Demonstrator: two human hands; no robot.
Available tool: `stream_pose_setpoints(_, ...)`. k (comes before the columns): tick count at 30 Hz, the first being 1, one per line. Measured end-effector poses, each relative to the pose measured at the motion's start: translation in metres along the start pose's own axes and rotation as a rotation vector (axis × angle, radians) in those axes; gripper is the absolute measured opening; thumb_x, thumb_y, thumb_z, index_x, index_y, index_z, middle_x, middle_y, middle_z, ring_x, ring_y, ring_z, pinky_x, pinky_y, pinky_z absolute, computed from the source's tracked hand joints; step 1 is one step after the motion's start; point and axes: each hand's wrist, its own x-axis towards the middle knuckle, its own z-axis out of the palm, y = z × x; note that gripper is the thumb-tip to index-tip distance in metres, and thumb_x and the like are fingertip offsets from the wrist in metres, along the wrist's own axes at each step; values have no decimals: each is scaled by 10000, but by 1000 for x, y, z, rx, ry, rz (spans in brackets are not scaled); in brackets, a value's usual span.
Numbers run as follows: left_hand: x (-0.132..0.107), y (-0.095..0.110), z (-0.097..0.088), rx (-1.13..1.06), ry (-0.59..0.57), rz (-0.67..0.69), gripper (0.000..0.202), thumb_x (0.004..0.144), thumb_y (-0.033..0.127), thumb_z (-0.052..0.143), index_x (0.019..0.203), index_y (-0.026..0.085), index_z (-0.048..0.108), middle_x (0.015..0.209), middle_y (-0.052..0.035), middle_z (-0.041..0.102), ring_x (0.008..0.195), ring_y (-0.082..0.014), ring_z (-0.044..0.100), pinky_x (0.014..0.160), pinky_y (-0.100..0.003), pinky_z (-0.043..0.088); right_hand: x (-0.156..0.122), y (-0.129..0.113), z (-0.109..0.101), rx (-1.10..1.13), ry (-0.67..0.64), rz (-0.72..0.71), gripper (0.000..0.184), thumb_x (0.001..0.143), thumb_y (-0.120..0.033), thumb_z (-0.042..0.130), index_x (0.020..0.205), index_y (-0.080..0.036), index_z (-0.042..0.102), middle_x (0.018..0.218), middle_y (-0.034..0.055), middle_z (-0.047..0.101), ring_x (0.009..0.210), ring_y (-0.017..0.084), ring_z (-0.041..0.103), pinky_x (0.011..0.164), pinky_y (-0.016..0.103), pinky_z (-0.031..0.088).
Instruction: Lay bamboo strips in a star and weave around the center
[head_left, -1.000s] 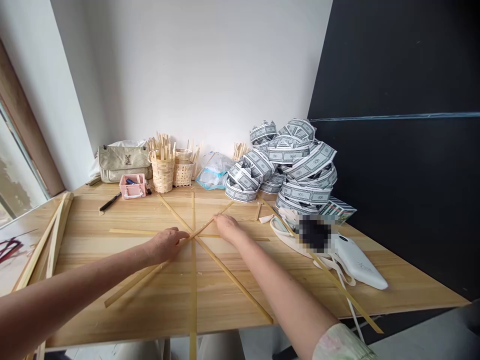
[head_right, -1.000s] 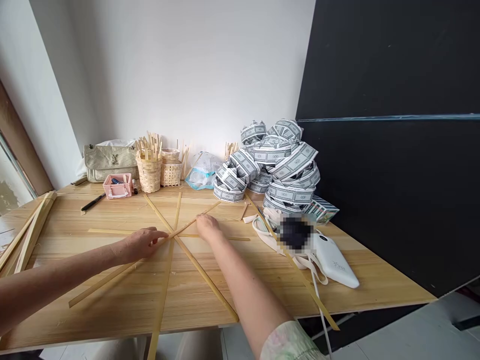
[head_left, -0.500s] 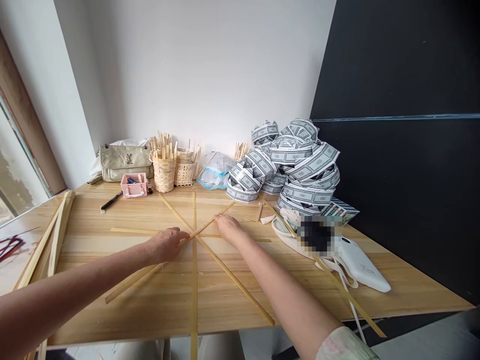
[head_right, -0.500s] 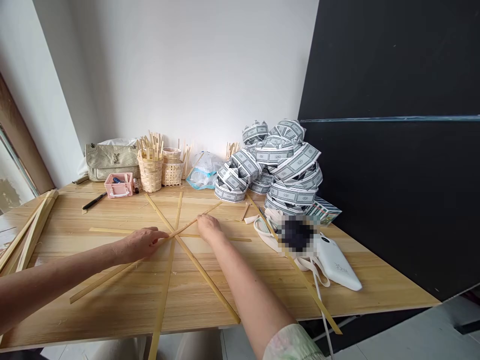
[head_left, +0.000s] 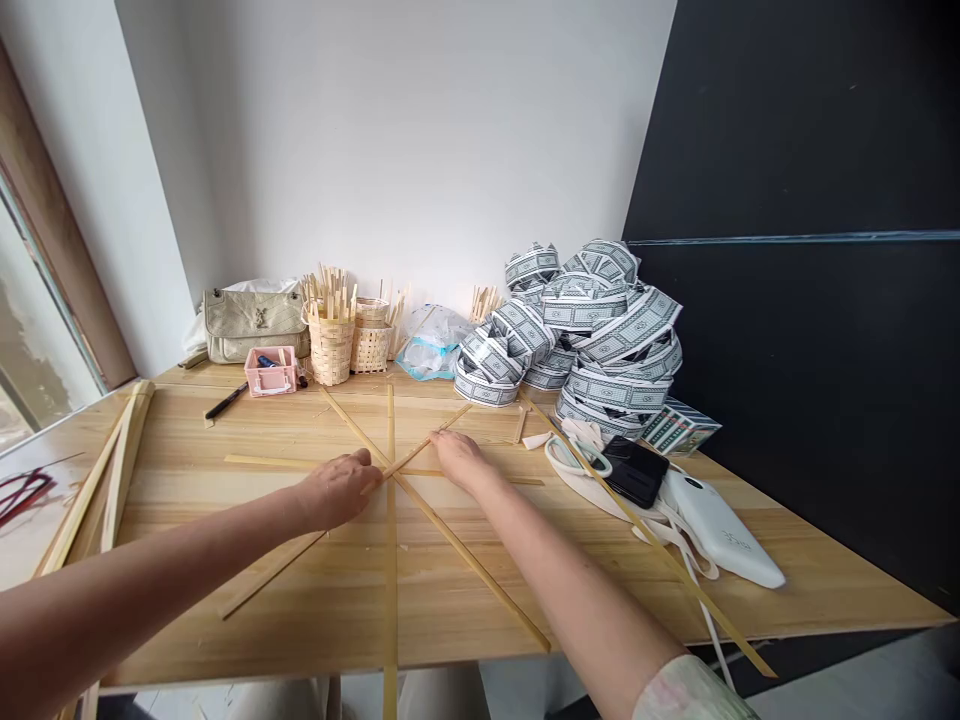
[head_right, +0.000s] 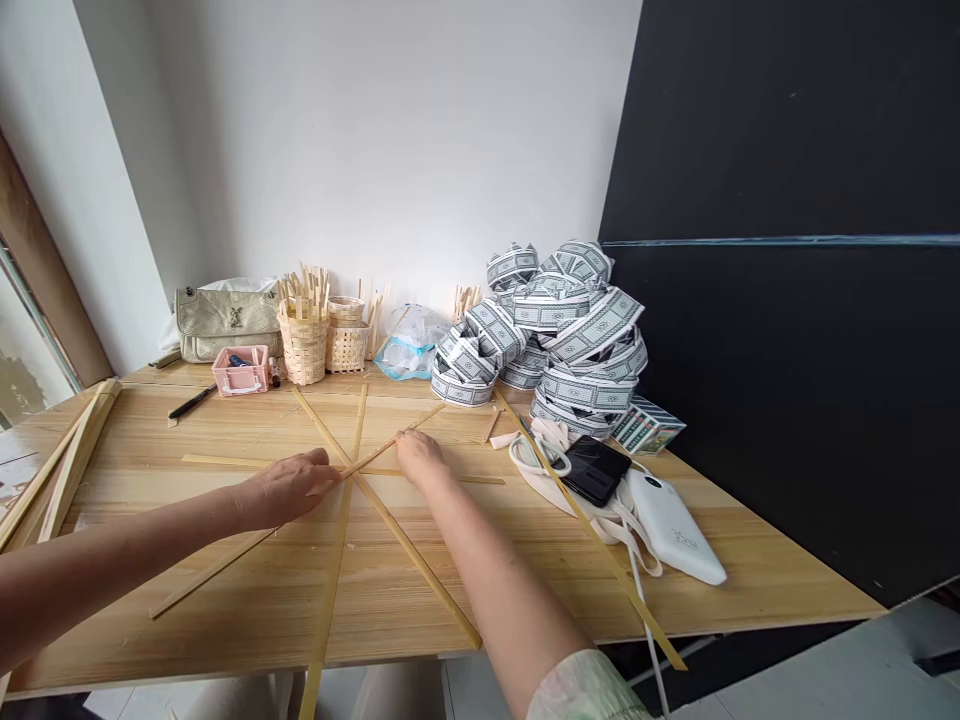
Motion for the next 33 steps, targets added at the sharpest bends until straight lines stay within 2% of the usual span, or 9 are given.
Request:
stream_pose_setpoints(4, 7, -4, 3, 17, 71, 221, 182, 726, 38, 426, 796, 149, 552, 1170, -109, 488, 1046, -209, 494, 875, -294, 392, 1, 1, 1, -4, -1, 6, 430, 747, -1, 369, 1133, -125, 511, 1196, 109, 523, 1111, 178, 461, 898, 262, 334)
stream_pose_setpoints(7, 14, -8, 4, 1, 100, 361, 214, 772, 21, 352, 788, 148, 523, 1075, -109, 544, 995, -183, 516, 854, -265, 395, 2, 0, 1, -4, -2, 7, 428, 739, -1, 380, 1116, -142, 525, 1192, 101, 527, 1103, 180, 468, 893, 260, 338)
stream_pose_setpoints(10, 19, -9, 2, -6, 84, 428, 206, 793, 36, 339, 767, 156, 505, 920, -90, 584, 866, -174, 547, 779, -254, 414, 1, 0, 1, -5, 4, 9, 421, 749, -7, 365, 1118, -134, 522, 1193, 110, 524, 1099, 186, 471, 887, 267, 344)
stream_pose_setpoints(18, 25, -11, 1, -57, 88, 404, 188, 752, 35, 385, 650, 172, 466, 766, -48, 569, 753, -152, 539, 686, -225, 404, 1, 0, -2, -3, -2, 0, 435, 736, -3, 373, 1114, -150, 529, 1157, 92, 551, 1086, 172, 477, 886, 257, 340)
stream_pose_setpoints(22, 29, -15, 3, -74, 86, 389, 191, 726, 19, 392, 634, 171, 463, 735, -33, 562, 723, -140, 532, 663, -214, 395, 2, -2, -6, 4, 7, 19, 400, 737, -28, 382, 1080, -135, 557, 1114, 114, 566, 1051, 189, 498, 865, 269, 353)
stream_pose_setpoints(26, 29, -16, 5, -97, 92, 371, 161, 735, 43, 408, 663, 171, 475, 754, -30, 561, 723, -135, 527, 656, -209, 392, -7, -22, -12, 22, 49, -20, 377, 766, -67, 359, 1071, -156, 563, 1130, 110, 550, 1053, 186, 489, 857, 260, 345)
stream_pose_setpoints(29, 30, -16, 7, -110, 112, 349, 159, 756, 66, 406, 664, 173, 477, 744, -24, 555, 710, -129, 521, 660, -214, 390, -21, -43, -15, 41, 29, -116, 344, 781, -102, 363, 999, -222, 600, 1021, 48, 615, 964, 160, 538, 802, 226, 360)
stream_pose_setpoints(33, 30, -17, 12, -126, 131, 325, 154, 765, 81, 420, 656, 176, 474, 738, -19, 556, 710, -128, 520, 668, -217, 390, -34, -57, -13, 51, 12, -183, 328, 782, -105, 365, 979, -215, 602, 953, 44, 640, 903, 164, 562, 747, 228, 371)
